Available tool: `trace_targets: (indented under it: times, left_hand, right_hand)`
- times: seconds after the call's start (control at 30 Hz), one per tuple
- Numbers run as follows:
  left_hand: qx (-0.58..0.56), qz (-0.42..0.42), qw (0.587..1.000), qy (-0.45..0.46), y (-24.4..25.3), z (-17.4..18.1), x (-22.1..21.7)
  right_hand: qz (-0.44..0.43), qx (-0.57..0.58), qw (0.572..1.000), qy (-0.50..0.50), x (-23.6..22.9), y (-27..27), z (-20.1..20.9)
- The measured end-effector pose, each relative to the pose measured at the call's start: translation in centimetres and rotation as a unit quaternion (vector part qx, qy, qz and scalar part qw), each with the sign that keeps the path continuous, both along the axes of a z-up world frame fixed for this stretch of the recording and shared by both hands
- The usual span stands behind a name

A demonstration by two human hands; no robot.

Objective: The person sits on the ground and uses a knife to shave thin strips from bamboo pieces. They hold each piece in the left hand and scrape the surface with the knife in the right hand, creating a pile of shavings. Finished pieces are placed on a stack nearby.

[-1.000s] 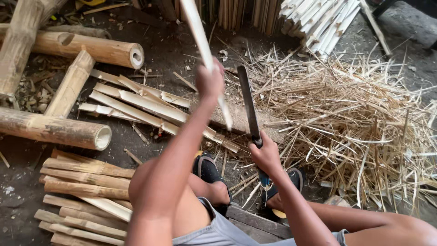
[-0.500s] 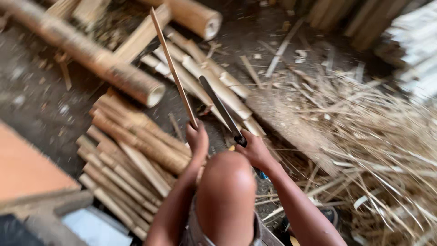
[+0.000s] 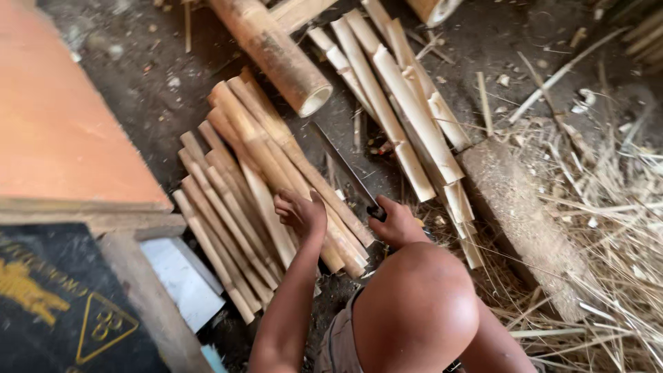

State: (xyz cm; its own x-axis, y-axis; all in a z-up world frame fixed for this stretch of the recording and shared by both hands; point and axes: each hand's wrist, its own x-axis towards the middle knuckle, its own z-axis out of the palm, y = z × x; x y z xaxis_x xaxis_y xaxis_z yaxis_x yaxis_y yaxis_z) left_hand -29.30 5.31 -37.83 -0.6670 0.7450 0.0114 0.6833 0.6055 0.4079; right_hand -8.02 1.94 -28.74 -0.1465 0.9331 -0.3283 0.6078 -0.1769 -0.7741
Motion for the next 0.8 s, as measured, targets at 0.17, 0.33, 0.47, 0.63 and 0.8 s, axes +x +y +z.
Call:
trace_targets:
  times: [0.17,0.33,0.47,0.63,0.8]
  left_hand:
    - [0.143,-0.236,0.931,-0.239,2.9,-4.4,6.9]
    - [0.083,-0.218,0.915,-0.328,10.5,-9.0,16.7]
    - [-0.059,-0.135,0.904,-0.402,13.1,-9.0,20.8]
    - [0.001,-0.089,0.908,-0.409,10.1,-4.9,21.9]
    - [0.136,-0.185,0.871,-0.434,1.2,3.9,23.2]
  right_hand:
    - [-0.164,-0.043,0.985,0.020,1.8,-0.6,0.5]
    - [-0.287,-0.008,0.957,0.033,4.5,-0.5,2.4]
    - [-0.310,-0.037,0.949,0.038,6.4,-1.6,3.8]
    - [-0.309,0.000,0.951,0.009,7.9,-3.2,4.5]
    - [-0.365,0.046,0.928,0.062,9.0,-5.5,6.6]
